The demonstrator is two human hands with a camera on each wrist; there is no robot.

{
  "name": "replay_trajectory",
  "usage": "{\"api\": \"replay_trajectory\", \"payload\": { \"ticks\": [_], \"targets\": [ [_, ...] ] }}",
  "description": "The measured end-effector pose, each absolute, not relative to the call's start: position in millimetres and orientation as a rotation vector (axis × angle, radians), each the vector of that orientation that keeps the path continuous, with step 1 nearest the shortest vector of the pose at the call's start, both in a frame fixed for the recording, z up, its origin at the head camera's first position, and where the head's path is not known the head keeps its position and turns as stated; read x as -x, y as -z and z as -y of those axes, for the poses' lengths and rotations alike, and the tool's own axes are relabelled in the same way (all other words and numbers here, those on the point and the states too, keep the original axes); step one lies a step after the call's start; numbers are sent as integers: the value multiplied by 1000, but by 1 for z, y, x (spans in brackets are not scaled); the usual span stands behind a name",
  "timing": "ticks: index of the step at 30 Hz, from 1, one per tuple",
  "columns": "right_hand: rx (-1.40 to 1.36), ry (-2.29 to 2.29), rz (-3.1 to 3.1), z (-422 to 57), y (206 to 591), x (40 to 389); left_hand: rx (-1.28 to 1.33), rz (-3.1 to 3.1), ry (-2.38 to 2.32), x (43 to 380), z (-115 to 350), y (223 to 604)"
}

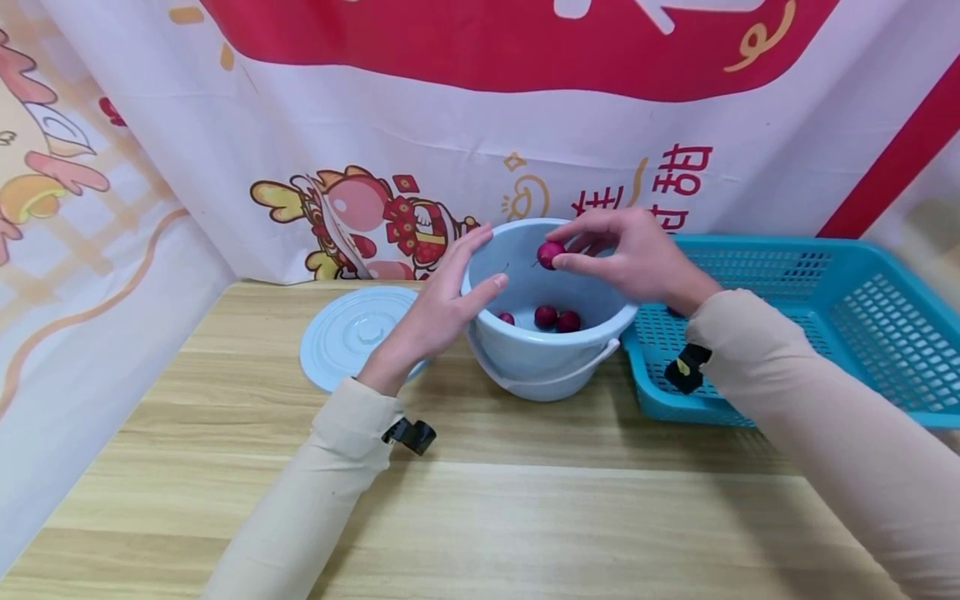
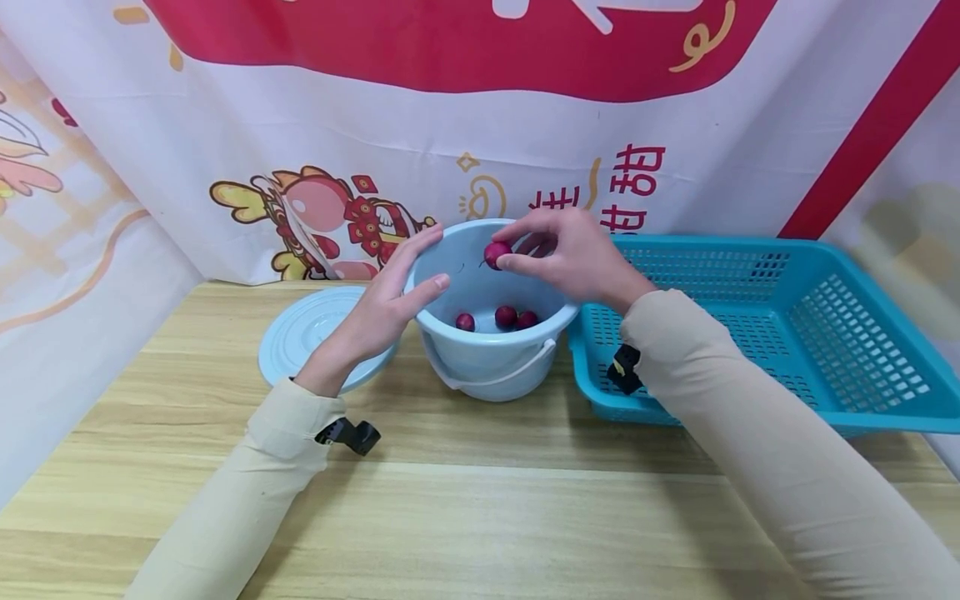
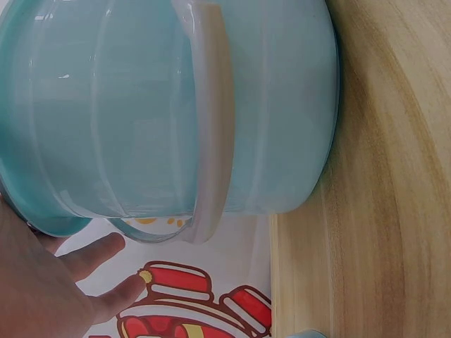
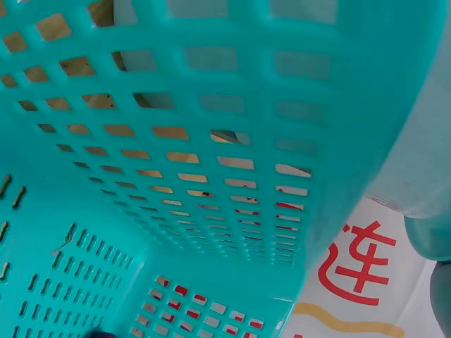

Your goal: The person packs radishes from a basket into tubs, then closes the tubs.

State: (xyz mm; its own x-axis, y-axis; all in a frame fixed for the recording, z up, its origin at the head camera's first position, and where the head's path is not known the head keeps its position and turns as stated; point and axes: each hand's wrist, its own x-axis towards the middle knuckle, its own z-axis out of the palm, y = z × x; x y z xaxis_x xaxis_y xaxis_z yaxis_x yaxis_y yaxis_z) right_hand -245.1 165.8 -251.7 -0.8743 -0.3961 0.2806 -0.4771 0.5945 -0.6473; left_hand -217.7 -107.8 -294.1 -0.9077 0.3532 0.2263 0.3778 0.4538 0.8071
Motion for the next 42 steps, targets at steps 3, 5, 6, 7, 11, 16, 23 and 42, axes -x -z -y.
{"api": "replay_trajectory", "payload": {
  "ticks": [3,5,6,7,11,16,23,42],
  "targets": [
    [-776,-1116,2729,-166,254,246,667,2657,1484,218,107,294],
    [-802,-1099,2736,-166,255,246,668,2656,1477,218,106,294],
    [-813,-1093,2742,-165,256,246,667,2655,1474,218,106,294],
    [-822,-1087,2749,-165,256,247,665,2655,1472,218,106,294],
    [-832,-1067,2782,-165,257,247,668,2653,1471,218,106,294],
    [-863,-1066,2792,-161,257,245,670,2653,1463,217,108,294],
    [-857,-1037,2817,-158,256,245,686,2641,1462,217,110,294],
    [-836,-963,2876,-160,255,244,695,2636,1461,219,107,296]
  ]
}}
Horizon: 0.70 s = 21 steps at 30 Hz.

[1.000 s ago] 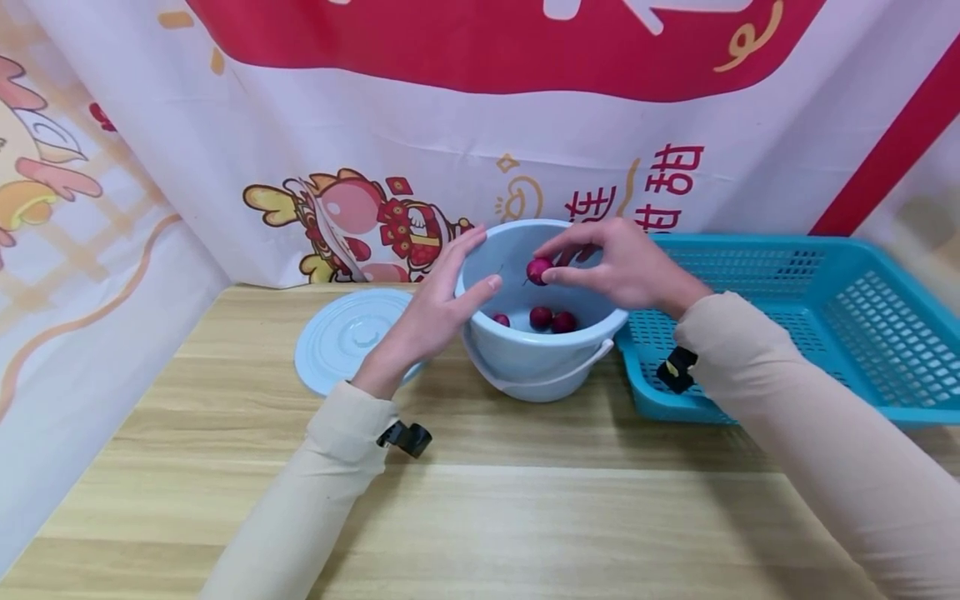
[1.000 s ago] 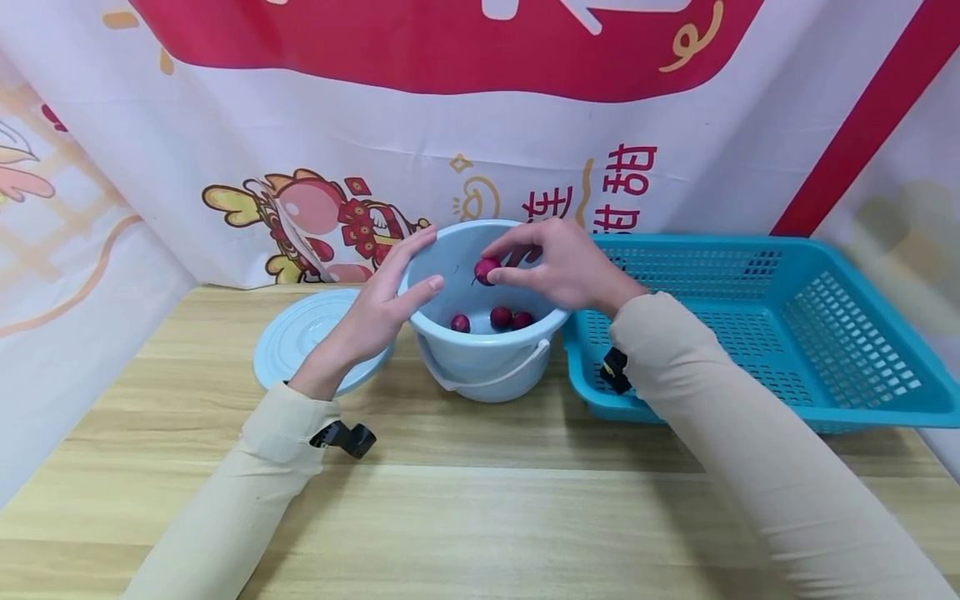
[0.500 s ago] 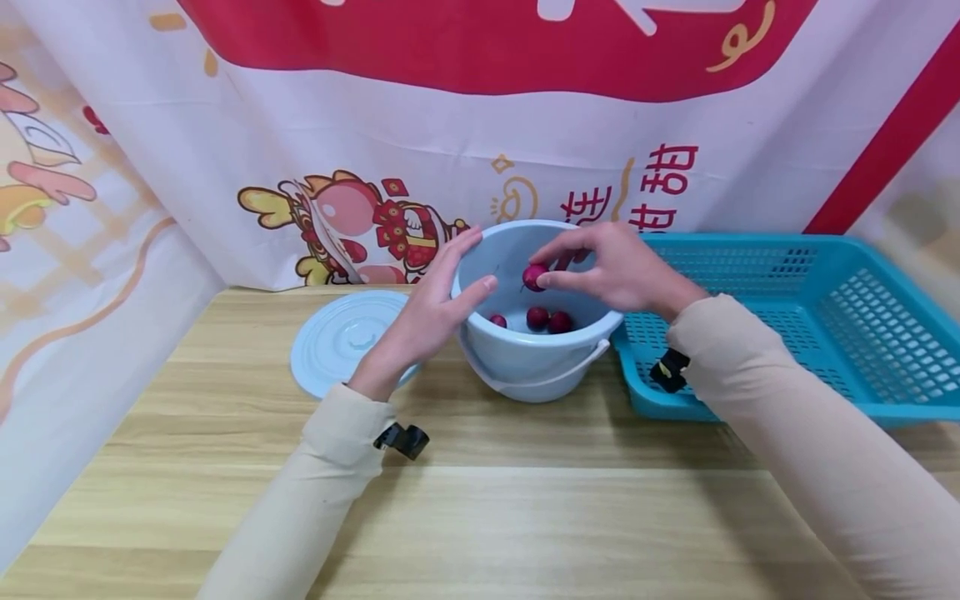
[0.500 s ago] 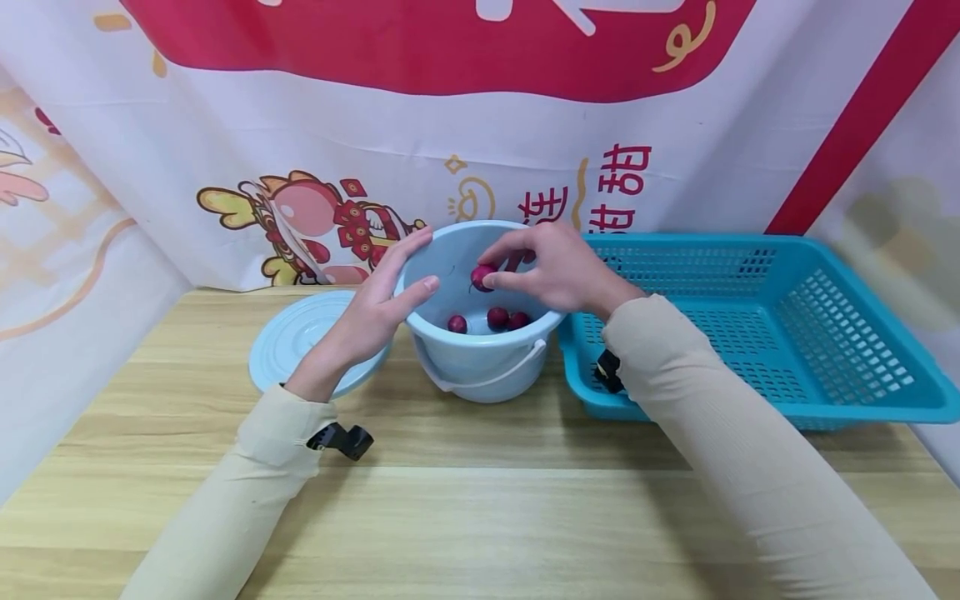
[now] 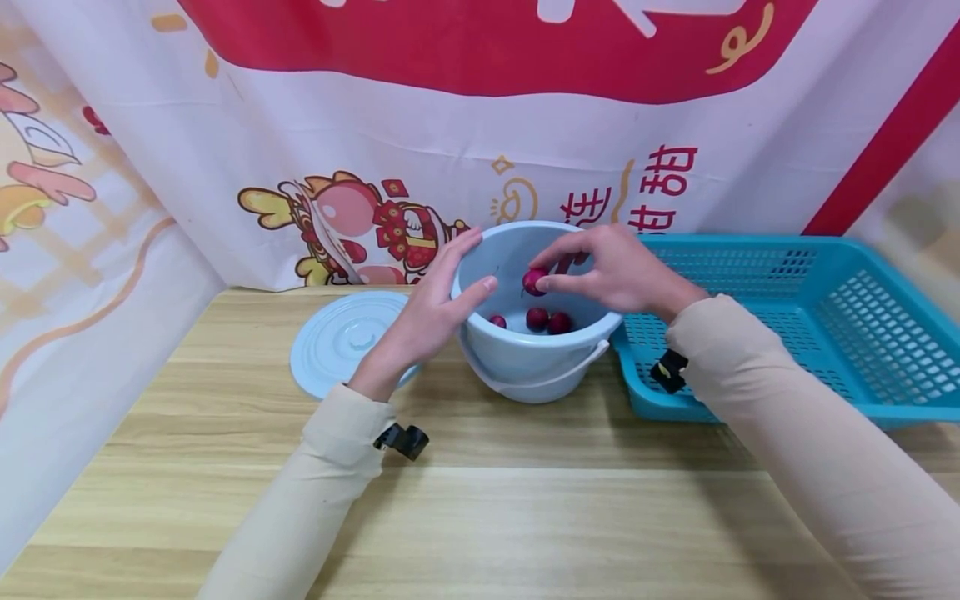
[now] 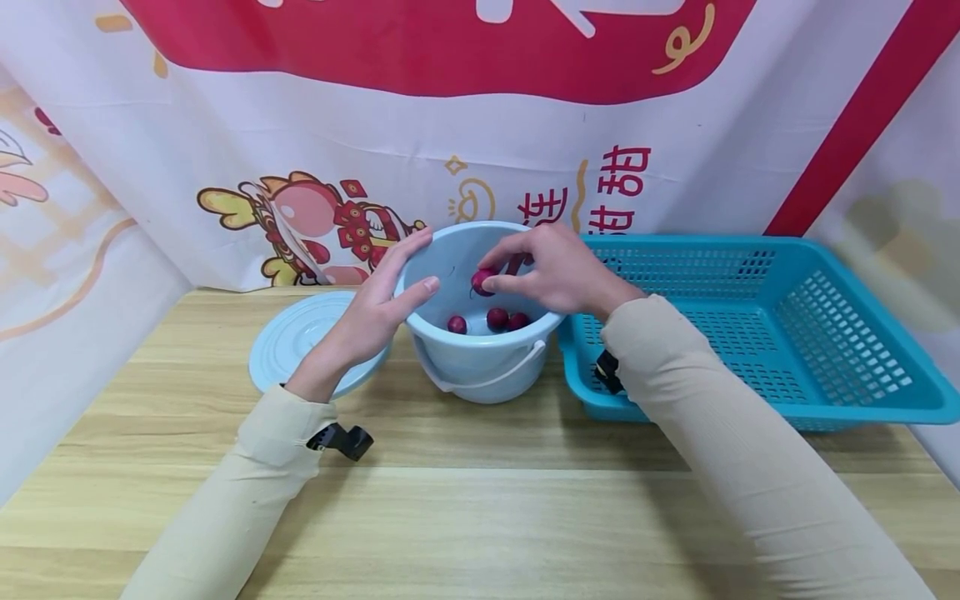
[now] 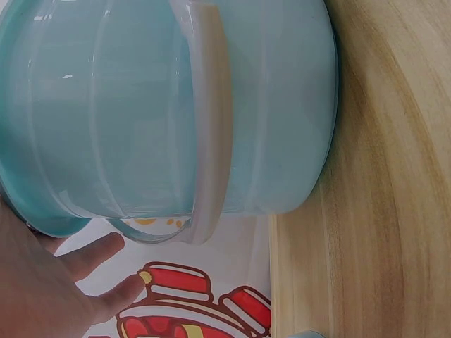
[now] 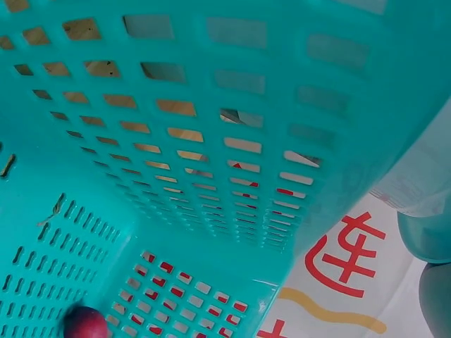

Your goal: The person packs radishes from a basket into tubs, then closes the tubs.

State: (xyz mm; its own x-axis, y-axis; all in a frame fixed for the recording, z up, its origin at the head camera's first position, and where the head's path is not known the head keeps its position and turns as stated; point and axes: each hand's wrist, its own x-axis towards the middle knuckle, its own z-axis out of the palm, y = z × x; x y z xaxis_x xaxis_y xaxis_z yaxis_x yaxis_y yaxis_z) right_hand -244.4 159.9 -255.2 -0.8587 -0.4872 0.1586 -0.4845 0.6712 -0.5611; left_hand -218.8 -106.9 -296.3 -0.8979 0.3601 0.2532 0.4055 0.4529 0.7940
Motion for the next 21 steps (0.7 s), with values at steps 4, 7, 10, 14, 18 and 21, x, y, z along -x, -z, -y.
{"api": "replay_trajectory", "payload": {
  "ticks": [4,7,10,14,18,21],
  "targets": [
    [836,953,-2866,-160,255,245,696,2636,1461,218,107,295],
    [851,942,-2868,-160,255,245,696,2639,1462,218,107,295],
    [867,928,-2872,-160,255,245,695,2642,1463,217,107,295],
    [878,920,-2873,-161,256,246,693,2643,1465,217,107,294],
    [884,925,-2876,-161,256,246,689,2643,1471,217,107,295],
    [880,950,-2871,-162,256,245,690,2645,1476,217,106,295]
  ]
}}
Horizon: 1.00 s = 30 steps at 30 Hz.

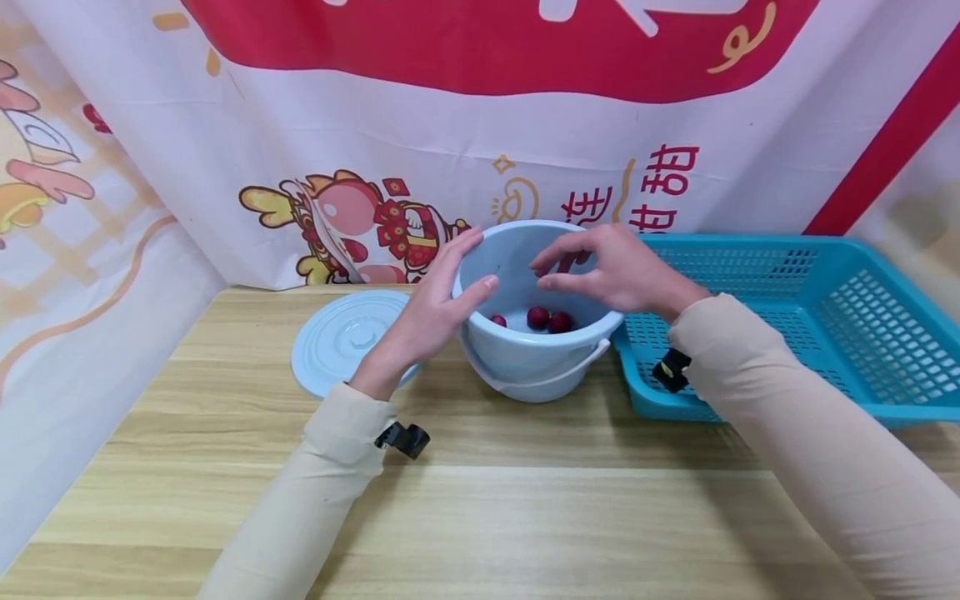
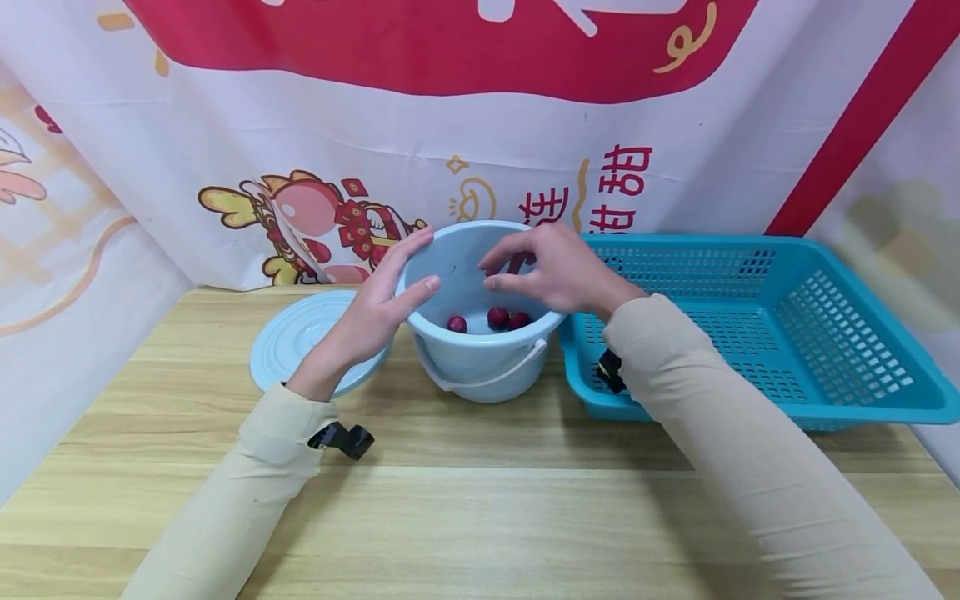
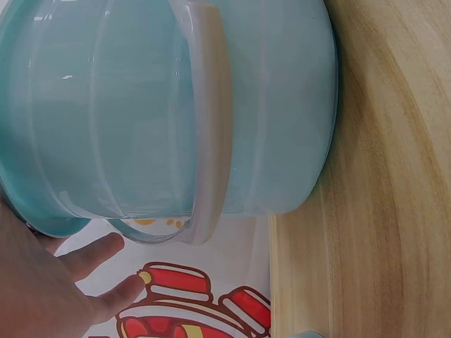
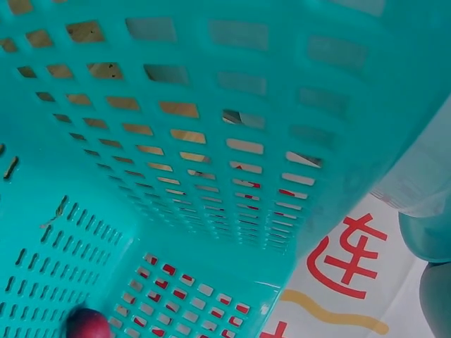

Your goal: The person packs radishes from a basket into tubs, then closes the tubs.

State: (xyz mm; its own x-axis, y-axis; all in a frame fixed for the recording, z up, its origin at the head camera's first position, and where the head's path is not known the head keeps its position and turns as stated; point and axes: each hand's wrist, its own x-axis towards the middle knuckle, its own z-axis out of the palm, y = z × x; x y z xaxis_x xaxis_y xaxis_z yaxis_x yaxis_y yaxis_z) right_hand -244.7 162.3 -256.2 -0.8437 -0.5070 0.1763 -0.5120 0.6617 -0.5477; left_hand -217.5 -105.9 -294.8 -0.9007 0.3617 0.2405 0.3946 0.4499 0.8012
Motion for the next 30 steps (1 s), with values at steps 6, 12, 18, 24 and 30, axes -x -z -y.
{"api": "replay_trajectory", "payload": {
  "ticks": [6,12,18,24,30],
  "targets": [
    [-844,-1065,2817,-166,256,245,703,2640,1474,218,106,294],
    [-751,-1323,2728,-178,253,246,692,2639,1473,219,107,295],
    [-618,-1525,2655,-209,251,247,688,2635,1471,218,107,295],
    [-428,-1483,2755,-246,263,255,687,2633,1473,219,107,295],
    [-288,-1360,2928,-278,277,264,686,2639,1470,217,106,293]
  ]
}}
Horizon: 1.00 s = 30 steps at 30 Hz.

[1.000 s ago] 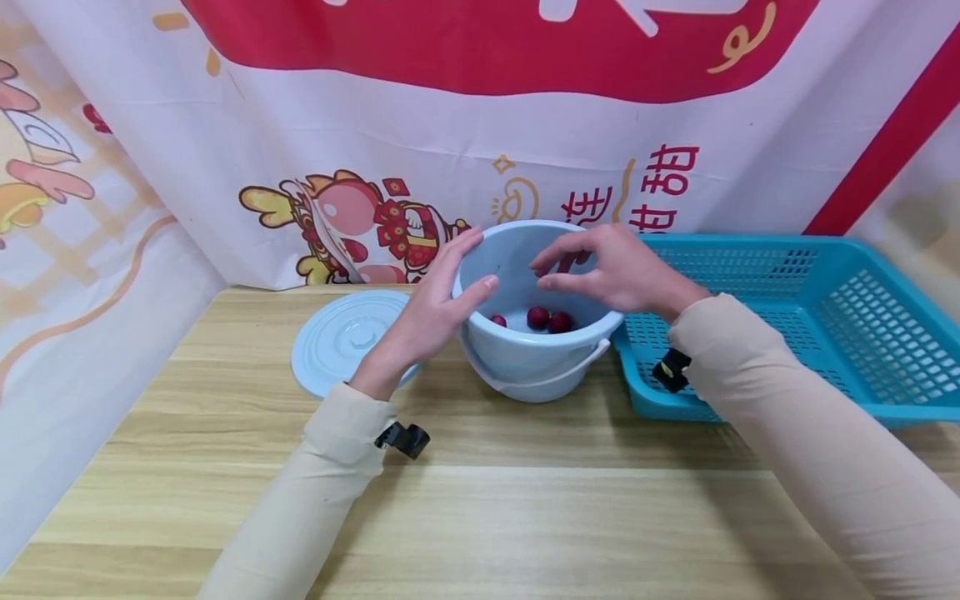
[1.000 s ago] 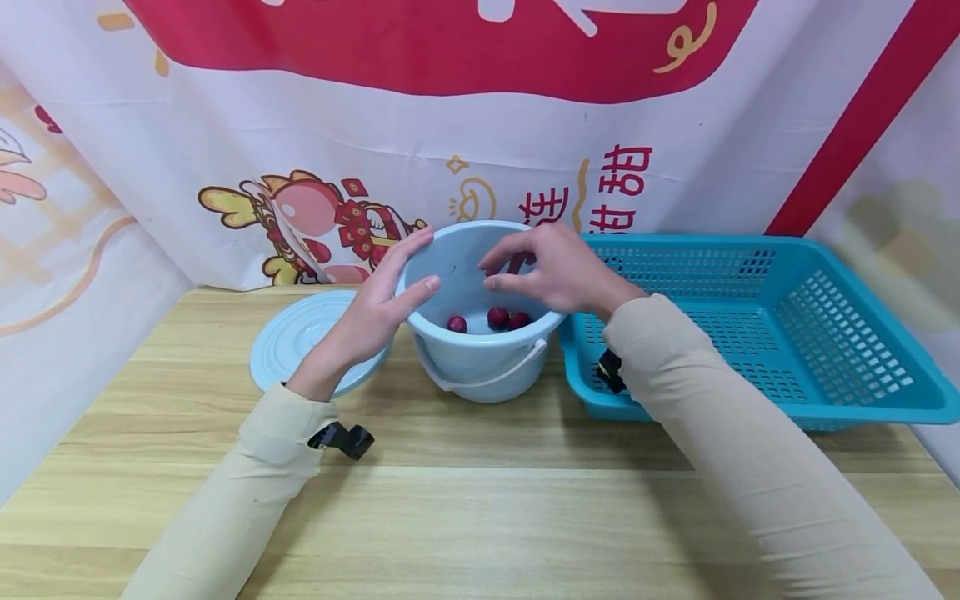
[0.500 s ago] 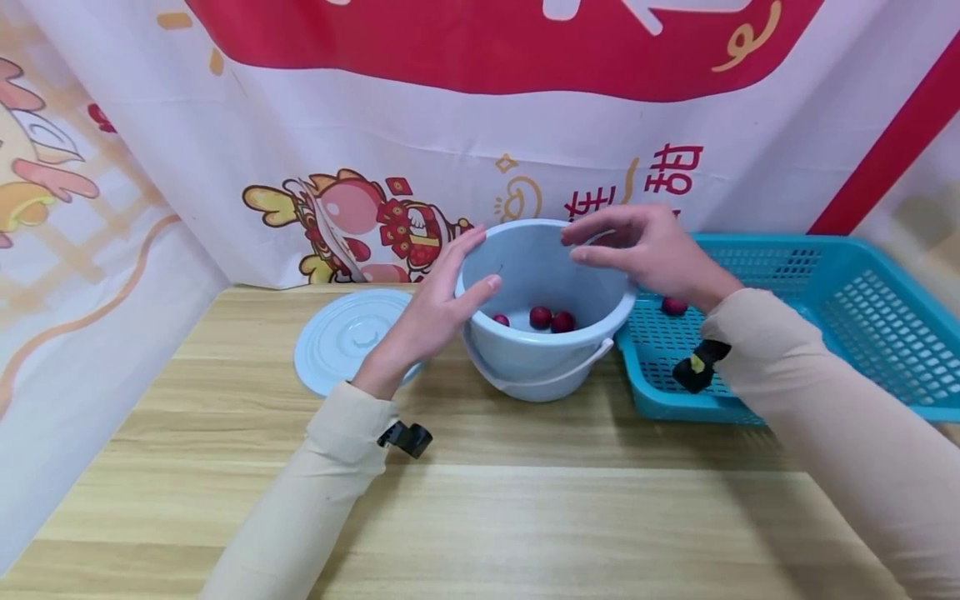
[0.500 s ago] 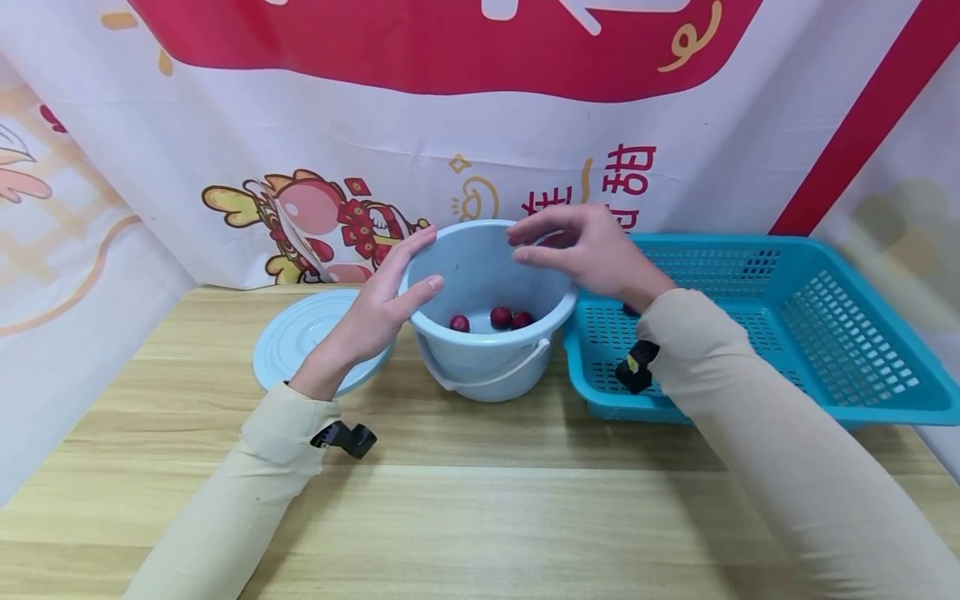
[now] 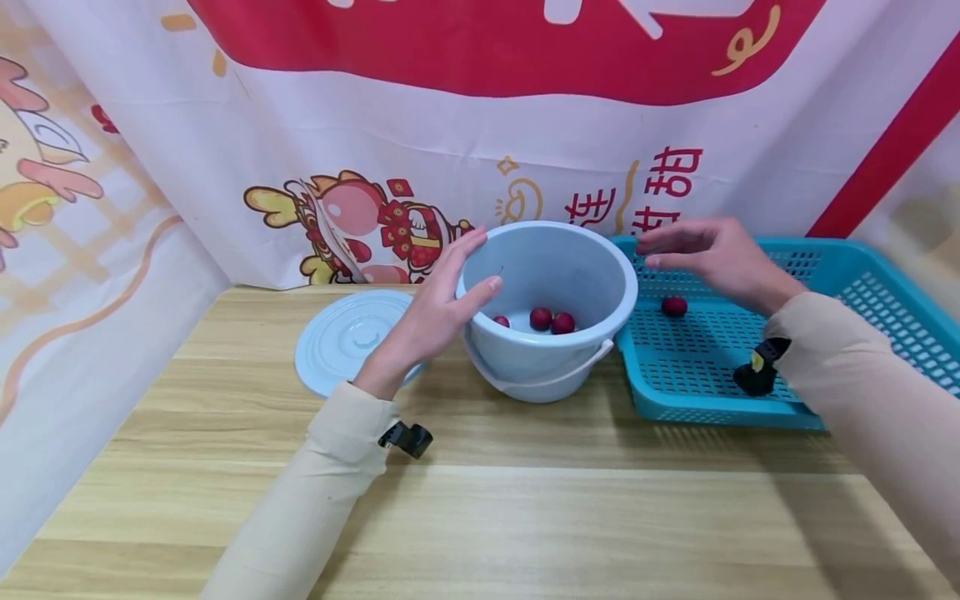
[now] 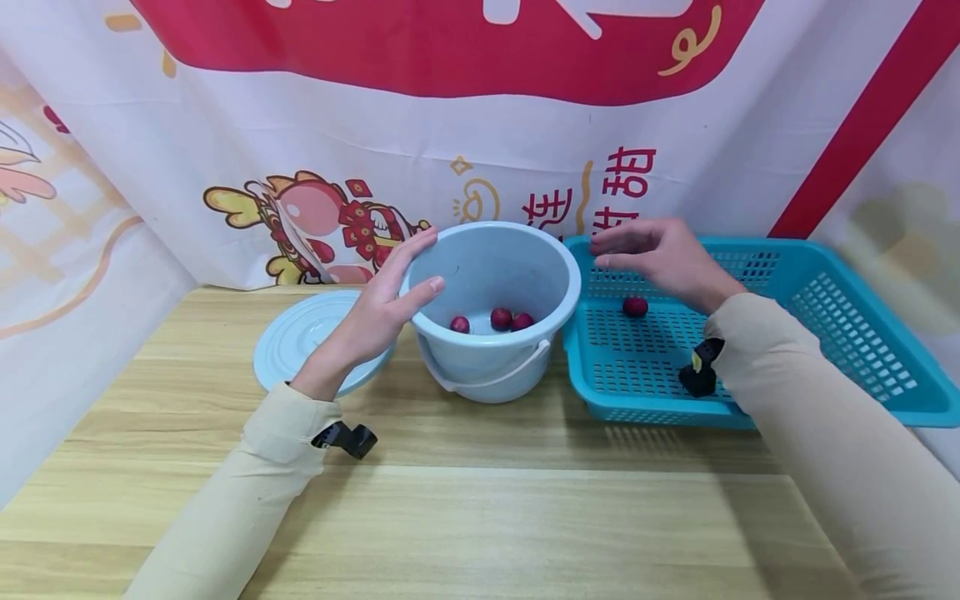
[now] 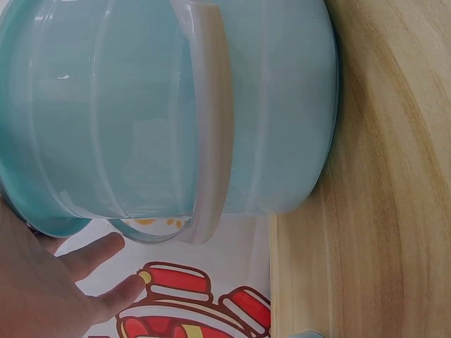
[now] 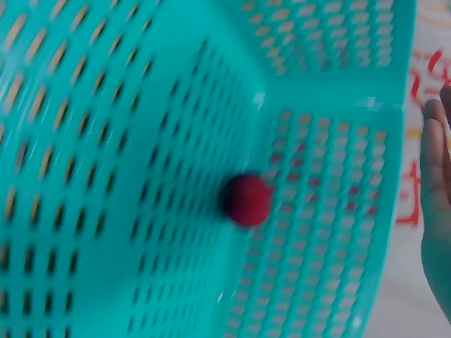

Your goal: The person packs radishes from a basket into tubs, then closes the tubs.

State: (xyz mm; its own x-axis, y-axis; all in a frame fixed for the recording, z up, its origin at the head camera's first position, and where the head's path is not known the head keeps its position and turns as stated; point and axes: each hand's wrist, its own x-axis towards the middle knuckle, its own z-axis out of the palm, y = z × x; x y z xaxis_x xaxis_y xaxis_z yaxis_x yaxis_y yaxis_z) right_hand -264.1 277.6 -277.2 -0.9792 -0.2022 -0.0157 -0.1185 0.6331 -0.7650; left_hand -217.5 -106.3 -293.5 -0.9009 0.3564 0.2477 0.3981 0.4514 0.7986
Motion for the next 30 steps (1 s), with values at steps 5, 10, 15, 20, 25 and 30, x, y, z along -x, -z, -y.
{"api": "replay_trajectory", "payload": {
  "ticks": [5,10,15,20,25,30],
  "targets": [
    [219,1158,-2680,-298,288,270,682,2637,1475,217,106,295],
    [179,1029,-2638,-316,301,276,682,2635,1476,218,106,296],
    [152,967,-2635,-326,309,281,688,2637,1463,218,106,294],
    [138,928,-2617,-330,313,283,692,2637,1463,218,107,294],
    [155,910,-2607,-331,317,282,697,2630,1459,219,107,295],
    [159,882,-2613,-332,322,284,696,2633,1460,220,107,295]
  ]
}}
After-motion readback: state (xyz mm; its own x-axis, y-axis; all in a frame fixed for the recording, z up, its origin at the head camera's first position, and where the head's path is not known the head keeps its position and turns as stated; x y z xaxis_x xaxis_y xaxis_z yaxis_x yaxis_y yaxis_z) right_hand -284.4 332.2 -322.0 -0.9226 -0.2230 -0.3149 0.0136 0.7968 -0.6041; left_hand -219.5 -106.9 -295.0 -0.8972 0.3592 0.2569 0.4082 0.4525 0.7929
